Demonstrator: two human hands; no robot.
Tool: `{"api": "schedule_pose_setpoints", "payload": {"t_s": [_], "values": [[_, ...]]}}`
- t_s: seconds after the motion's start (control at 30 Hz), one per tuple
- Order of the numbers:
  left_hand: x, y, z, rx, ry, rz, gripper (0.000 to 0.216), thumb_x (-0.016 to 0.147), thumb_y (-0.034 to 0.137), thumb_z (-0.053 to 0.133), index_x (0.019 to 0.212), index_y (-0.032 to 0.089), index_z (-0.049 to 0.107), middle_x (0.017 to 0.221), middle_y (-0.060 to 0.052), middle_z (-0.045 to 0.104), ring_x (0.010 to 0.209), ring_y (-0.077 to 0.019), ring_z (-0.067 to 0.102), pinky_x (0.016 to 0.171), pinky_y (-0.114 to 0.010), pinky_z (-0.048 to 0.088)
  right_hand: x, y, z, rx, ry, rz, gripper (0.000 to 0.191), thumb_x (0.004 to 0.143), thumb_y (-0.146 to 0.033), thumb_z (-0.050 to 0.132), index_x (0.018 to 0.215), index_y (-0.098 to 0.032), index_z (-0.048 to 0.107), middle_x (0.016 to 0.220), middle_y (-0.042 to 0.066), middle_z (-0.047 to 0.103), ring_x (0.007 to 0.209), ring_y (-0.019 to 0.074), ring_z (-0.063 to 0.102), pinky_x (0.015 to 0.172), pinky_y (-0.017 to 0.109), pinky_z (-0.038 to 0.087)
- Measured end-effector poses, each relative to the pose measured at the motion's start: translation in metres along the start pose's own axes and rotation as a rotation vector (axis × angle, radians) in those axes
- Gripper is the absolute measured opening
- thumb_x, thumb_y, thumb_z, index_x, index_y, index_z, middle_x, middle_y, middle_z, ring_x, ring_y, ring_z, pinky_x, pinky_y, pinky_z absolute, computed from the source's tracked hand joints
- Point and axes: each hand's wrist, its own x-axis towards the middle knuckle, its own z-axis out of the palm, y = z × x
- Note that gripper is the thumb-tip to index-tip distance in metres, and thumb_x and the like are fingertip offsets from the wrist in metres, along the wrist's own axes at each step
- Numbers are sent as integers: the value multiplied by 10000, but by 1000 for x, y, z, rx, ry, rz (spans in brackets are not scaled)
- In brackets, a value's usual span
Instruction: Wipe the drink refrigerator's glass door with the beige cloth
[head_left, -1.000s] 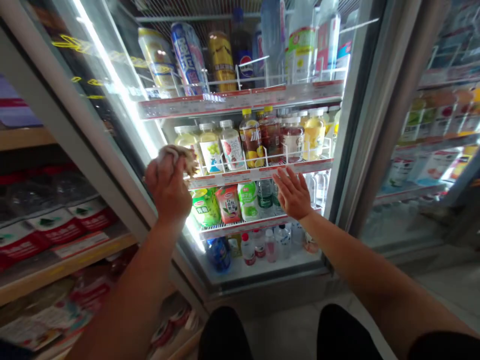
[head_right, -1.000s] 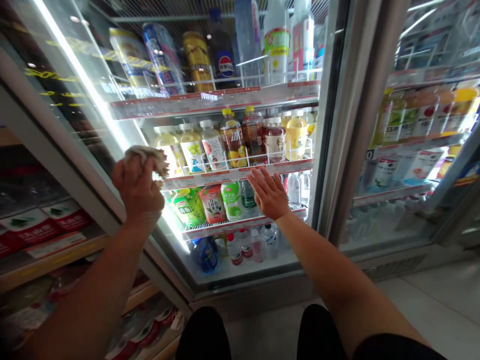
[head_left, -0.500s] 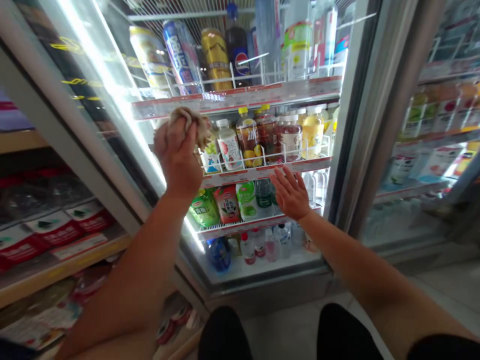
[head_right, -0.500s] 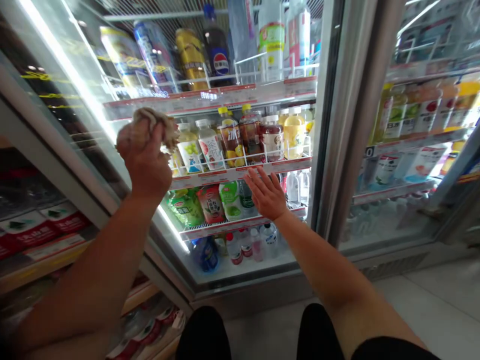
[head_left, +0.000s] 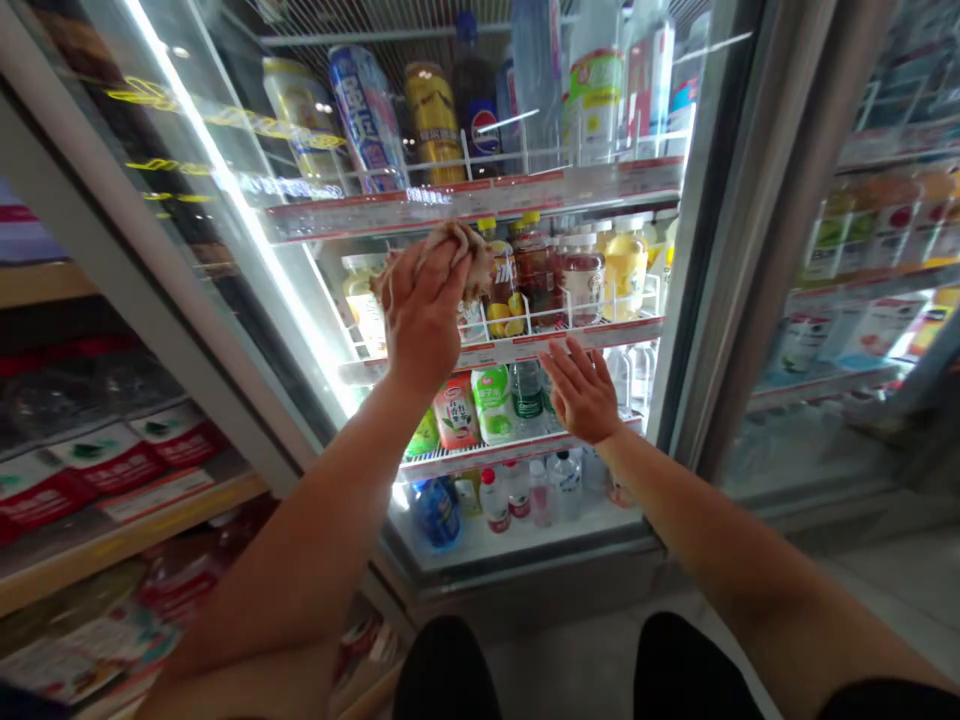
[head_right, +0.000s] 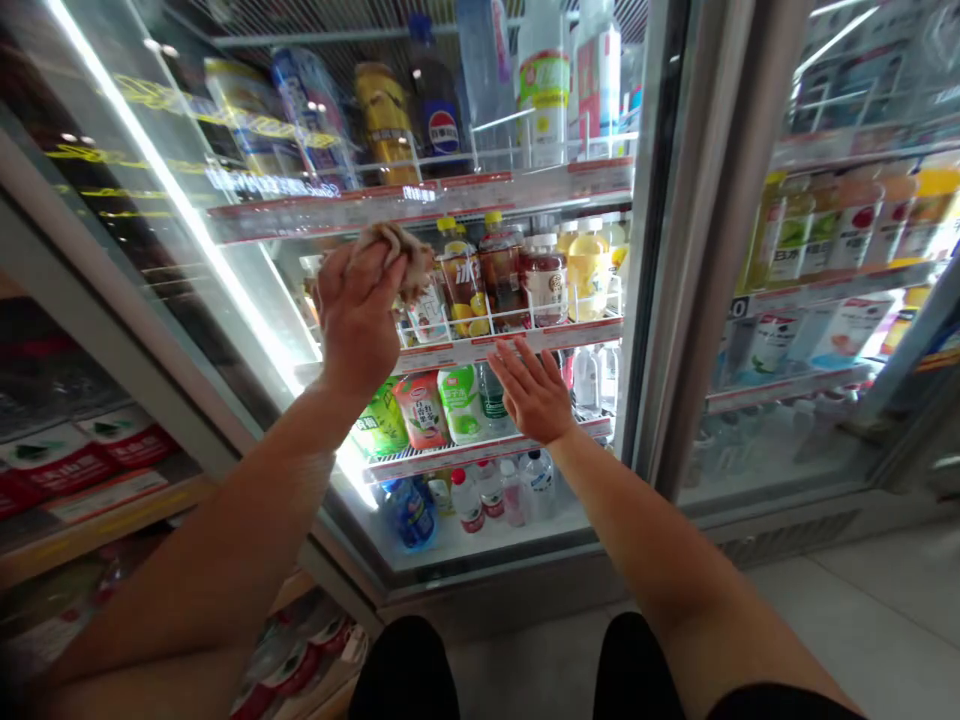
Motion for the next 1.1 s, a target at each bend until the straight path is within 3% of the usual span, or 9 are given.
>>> {"api": "schedule_pose_setpoints", "payload": {"t_s": [0.07, 0.27, 0.43, 0.5, 0.63, 0.7, 0.83, 0.97, 1.1], "values": [[-8, 5, 4, -1, 15, 19, 395, 1074, 255, 437, 1432, 286, 600, 1501, -38, 589, 1489, -274, 410, 1275, -557, 271, 0, 0, 0, 5, 14, -1, 663, 1007, -198, 438, 1643, -266, 262, 1595, 54, 494, 1535, 217, 371, 1306, 461, 204], [-39, 15, 13, 35, -58, 319, 420, 1048, 182, 501, 1443, 291, 591, 1414, -26, 662, 1396, -247, 522, 1224, -451, 366, 1, 1, -2, 2, 19, -15, 670, 1005, -202, 440, 1646, -260, 252, 1594, 48, 493, 1543, 207, 350, 1306, 449, 202], [-27, 8, 10, 23, 45, -5, 394, 1057, 223, 478, 1414, 302, 623, 1467, -43, 616, 1438, -280, 460, 1245, -537, 288, 1, -1, -3, 32, 24, -6, 671, 990, -160, 423, 1639, -239, 273, 1589, 58, 507, 1554, 210, 332, 1303, 469, 215], [-38, 16, 12, -20, 1, -33, 420, 1053, 241, 469, 1453, 287, 591, 1493, -69, 591, 1472, -298, 416, 1259, -558, 243, 3, -5, -7, 65, 35, 5, 684, 985, -134, 415, 1644, -231, 260, 1572, 70, 531, 1557, 227, 328, 1292, 499, 246], [-73, 40, 20, -118, -150, 186, 533, 1058, 431, 461, 1565, 270, 428, 1581, -111, 491, 1544, -328, 298, 1248, -574, 258, 17, -19, -25, 134, 44, 100, 723, 998, -128, 417, 1665, -251, 169, 1541, 81, 568, 1489, 230, 454, 1254, 492, 341], [-84, 48, 21, -197, -140, 240, 613, 1070, 492, 396, 1625, 259, 278, 1622, -144, 422, 1575, -333, 224, 1242, -593, 266, 30, -28, -36, 154, 55, 81, 732, 1012, -155, 441, 1671, -236, 132, 1554, 95, 552, 1474, 217, 471, 1246, 457, 365], [-89, 51, 17, -324, -16, 185, 652, 1094, 438, 300, 1657, 309, -3, 1709, -178, 195, 1587, -319, 206, 1220, -583, 331, 58, -46, -41, 151, -56, -121, 558, 1039, -277, 493, 1587, -213, 408, 1601, 77, 497, 1530, 248, 381, 1280, 447, 316], [-96, 34, 2, -273, 98, 161, 633, 1076, 355, 402, 1645, 334, 128, 1710, -162, 172, 1557, -336, 288, 1176, -544, 415, 58, -54, -27, 129, -83, -165, 444, 1042, -349, 532, 1471, -246, 577, 1540, 43, 574, 1463, 255, 477, 1267, 449, 345], [-105, -4, -13, 40, 118, 91, 630, 1002, 268, 549, 1599, 307, 351, 1670, -125, 315, 1571, -339, 251, 1262, -545, 269, 39, -46, -19, 127, -15, -245, 362, 1007, -294, 613, 1354, -209, 670, 1425, 55, 674, 1384, 263, 553, 1243, 469, 382]]}}
